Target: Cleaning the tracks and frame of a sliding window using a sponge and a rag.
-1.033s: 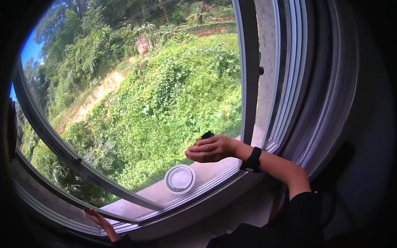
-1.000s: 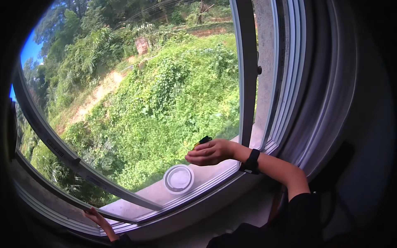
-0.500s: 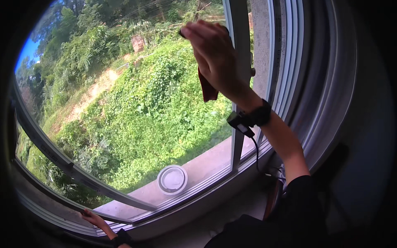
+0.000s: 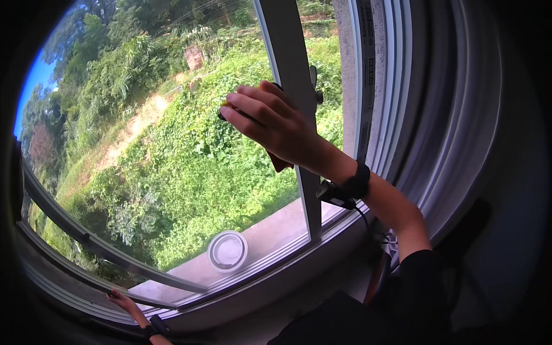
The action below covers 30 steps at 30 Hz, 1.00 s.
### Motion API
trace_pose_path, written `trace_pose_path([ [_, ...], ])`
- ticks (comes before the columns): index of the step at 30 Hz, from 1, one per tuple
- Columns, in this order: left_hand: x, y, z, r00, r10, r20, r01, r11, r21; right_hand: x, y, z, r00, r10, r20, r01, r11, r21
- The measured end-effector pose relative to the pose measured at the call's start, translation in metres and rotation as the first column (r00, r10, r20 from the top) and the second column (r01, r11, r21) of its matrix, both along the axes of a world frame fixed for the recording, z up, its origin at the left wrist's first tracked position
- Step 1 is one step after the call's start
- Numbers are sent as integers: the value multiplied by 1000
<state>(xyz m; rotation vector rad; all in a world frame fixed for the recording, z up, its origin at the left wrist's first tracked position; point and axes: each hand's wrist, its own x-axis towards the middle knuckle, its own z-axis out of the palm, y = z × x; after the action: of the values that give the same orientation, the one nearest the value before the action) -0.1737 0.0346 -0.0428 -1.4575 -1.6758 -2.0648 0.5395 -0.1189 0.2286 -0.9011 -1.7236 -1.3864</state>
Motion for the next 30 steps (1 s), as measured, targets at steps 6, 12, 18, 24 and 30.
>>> trace_pose_path([
  [6,3,-5,1,996,84,-18,-84,996,5,-21,14,-15,969,106,-222,-70,984,165],
  [12,12,5,4,998,-5,66,3,999,32,-18,-10,-209,965,157,208,-108,967,-230],
  [18,4,4,-1,999,-22,26,21,999,35,-8,-14,-148,903,239,356,-126,942,-310],
  [24,10,-9,2,999,33,0,-33,999,-21,-27,20,61,929,285,-235,-235,947,219],
  [30,10,-9,10,999,28,34,-30,999,35,-98,37,-60,973,220,72,-225,972,66],
])
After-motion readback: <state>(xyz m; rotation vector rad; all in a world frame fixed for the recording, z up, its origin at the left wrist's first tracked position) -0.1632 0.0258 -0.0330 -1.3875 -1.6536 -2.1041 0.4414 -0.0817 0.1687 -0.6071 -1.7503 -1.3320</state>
